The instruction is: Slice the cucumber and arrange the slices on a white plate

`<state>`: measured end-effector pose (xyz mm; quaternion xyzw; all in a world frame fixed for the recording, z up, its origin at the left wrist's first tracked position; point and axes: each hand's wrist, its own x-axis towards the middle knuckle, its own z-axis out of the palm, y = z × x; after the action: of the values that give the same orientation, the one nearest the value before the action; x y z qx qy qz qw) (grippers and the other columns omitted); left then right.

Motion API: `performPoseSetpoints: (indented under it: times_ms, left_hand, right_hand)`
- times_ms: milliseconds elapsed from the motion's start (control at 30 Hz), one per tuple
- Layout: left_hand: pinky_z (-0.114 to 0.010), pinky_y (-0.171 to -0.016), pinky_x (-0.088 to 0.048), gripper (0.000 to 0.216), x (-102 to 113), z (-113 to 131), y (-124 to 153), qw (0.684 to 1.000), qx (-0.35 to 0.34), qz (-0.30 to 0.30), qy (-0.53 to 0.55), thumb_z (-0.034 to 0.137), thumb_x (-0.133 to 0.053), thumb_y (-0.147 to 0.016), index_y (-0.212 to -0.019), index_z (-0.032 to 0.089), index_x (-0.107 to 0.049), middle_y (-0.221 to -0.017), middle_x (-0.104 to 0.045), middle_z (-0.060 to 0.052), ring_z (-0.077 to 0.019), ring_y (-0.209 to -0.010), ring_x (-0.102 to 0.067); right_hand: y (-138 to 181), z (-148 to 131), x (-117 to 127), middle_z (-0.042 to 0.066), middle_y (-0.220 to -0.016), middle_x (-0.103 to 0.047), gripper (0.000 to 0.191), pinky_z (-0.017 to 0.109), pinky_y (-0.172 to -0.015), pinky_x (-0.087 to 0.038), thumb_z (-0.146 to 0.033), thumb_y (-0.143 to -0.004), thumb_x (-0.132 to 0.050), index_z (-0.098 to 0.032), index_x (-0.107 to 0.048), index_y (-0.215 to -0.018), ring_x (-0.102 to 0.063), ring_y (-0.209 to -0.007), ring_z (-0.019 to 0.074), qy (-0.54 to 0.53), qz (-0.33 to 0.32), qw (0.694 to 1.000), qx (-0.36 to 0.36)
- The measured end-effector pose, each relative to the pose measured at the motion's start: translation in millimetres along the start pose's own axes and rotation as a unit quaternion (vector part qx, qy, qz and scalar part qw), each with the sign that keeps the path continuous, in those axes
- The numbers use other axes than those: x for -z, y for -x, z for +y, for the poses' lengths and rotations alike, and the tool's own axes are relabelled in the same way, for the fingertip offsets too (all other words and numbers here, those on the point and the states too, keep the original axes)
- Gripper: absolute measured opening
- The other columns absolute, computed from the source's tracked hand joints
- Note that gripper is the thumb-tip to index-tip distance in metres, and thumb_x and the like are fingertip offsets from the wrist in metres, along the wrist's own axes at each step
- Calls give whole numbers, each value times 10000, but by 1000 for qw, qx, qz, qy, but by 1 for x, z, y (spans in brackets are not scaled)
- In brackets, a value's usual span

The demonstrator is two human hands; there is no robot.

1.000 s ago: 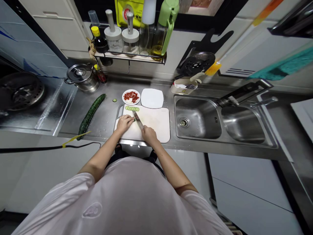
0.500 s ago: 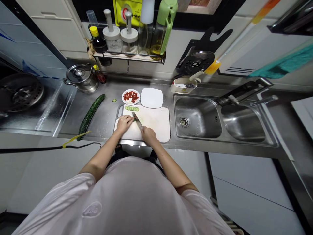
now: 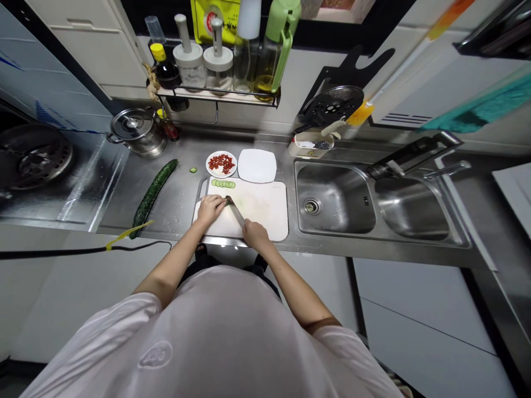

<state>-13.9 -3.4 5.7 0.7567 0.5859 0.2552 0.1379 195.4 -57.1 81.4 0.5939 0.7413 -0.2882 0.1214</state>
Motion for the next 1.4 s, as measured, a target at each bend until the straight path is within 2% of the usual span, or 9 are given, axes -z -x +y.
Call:
performPoseSetpoints:
  times_ms: [433, 867, 1233, 1400]
  left_hand:
    - [-379, -897, -394, 252, 2, 0, -2, 1000, 10, -10, 4, 363, -498, -915, -980, 244, -710, -982, -686, -59, -210, -975, -582]
    - [-382, -913, -392, 279, 2, 0, -2, 1000, 11, -8, -1, 390, -485, -920, -1000, 246, -711, -988, -687, -62, -213, -982, -582]
    - [-381, -900, -387, 250, 4, 3, -3, 1000, 8, -11, 2, 359, -497, -918, -976, 244, -712, -978, -690, -58, -209, -973, -584]
    - [-376, -895, -389, 253, 4, 3, -3, 1000, 8, -11, 1, 353, -491, -920, -984, 239, -708, -986, -688, -58, -209, -976, -581]
  right_hand:
    - [-9, -5, 2, 146, -1038, -663, 260, 315, -774, -451, -198, -959, -341, -152, -541, -1119, -640, -952, 239, 5, 6, 1000, -2]
    - [-27, -19, 6, 128, -998, -675, 254, 303, -781, -458, -168, -956, -331, -145, -541, -1099, -644, -945, 227, 3, 43, 999, 17]
    - [-11, -6, -2, 148, -1006, -670, 240, 323, -744, -465, -179, -936, -361, -152, -548, -1084, -649, -921, 247, 13, 9, 1000, 2]
    - [-10, -8, 0, 145, -999, -672, 251, 321, -751, -465, -175, -938, -347, -150, -554, -1079, -648, -925, 246, 14, 18, 1000, 5]
